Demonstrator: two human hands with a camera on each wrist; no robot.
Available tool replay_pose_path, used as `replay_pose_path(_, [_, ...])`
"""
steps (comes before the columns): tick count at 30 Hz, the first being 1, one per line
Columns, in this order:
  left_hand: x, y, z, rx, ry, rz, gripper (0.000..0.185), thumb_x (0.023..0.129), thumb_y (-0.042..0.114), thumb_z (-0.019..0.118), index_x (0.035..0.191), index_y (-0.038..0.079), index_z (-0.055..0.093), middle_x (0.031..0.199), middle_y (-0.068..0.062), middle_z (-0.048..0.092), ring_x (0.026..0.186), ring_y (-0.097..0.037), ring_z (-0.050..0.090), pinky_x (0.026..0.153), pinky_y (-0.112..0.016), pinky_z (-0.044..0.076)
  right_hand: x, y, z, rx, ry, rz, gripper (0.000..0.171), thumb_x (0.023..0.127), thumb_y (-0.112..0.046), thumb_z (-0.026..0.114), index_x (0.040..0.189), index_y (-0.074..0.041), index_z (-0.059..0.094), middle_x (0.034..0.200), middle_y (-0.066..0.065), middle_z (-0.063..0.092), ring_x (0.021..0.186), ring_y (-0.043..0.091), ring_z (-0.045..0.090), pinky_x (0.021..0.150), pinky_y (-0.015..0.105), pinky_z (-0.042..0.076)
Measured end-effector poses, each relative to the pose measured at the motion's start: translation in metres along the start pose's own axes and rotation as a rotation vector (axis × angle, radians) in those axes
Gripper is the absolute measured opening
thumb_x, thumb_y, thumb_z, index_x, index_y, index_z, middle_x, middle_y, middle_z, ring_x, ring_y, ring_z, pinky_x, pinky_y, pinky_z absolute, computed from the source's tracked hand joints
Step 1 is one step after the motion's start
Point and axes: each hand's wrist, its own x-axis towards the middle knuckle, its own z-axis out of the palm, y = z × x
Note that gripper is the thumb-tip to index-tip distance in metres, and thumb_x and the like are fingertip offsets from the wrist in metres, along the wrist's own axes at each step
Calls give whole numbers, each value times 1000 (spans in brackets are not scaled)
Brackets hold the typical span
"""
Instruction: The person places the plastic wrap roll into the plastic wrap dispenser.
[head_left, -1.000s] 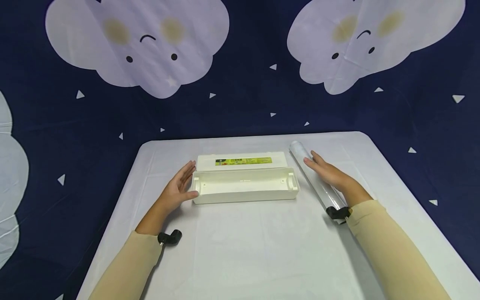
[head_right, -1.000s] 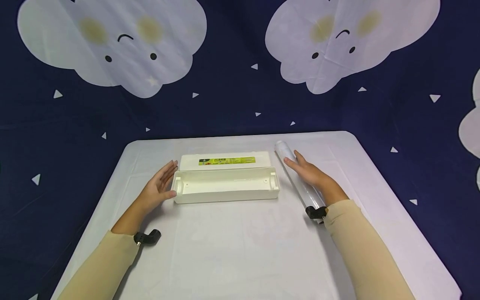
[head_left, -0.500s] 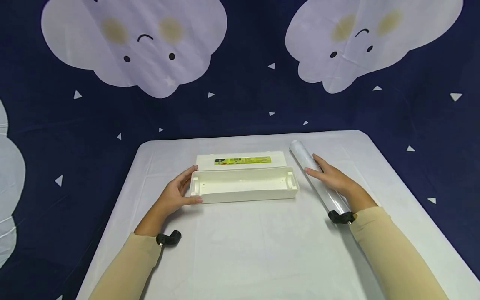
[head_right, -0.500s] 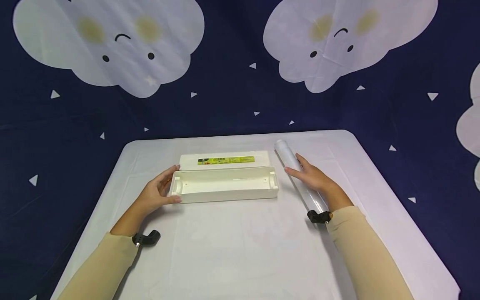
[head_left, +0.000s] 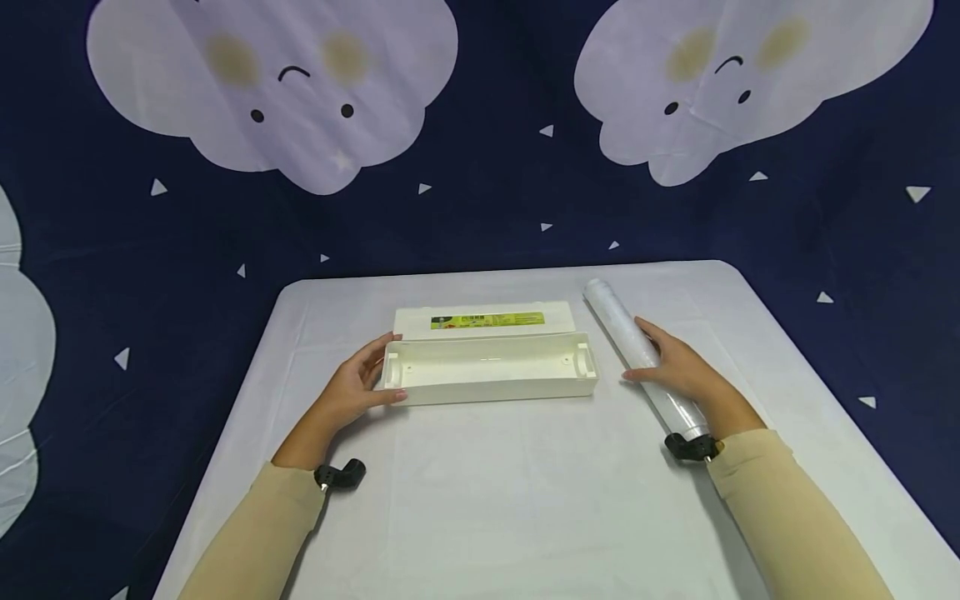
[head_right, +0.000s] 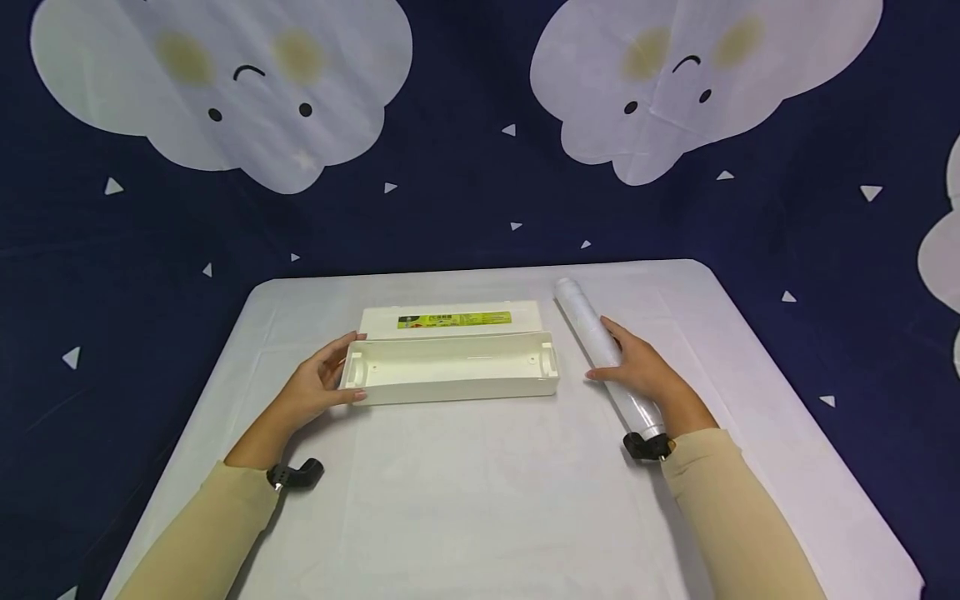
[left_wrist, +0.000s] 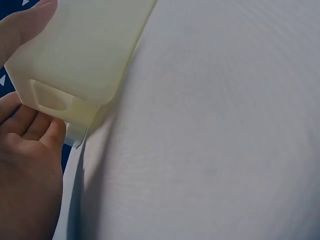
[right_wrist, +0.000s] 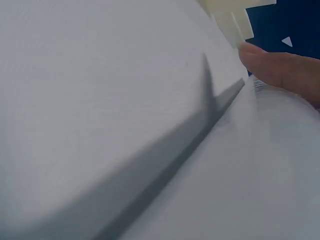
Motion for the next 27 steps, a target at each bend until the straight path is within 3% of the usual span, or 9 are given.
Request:
replay_pose_path(13, [0, -3, -1, -77, -4, -63, 109, 74, -11, 92, 163, 4, 32, 165, -11, 36, 155, -26, 26, 118, -22, 30, -2, -1, 5, 11, 61, 3, 106, 86, -18, 88, 166, -1, 21, 151, 40, 41, 128, 53, 51, 102, 68, 46])
replay_pose_path(27, [2, -6, -2, -150, -8, -95, 109, 74, -14, 90, 163, 5, 32, 166, -12, 34, 155, -26, 26, 118, -24, 33, -2, -1, 5, 56, 101, 37, 104, 83, -14, 90, 165, 1, 27, 151, 39, 42, 131, 54, 51, 103, 64, 49])
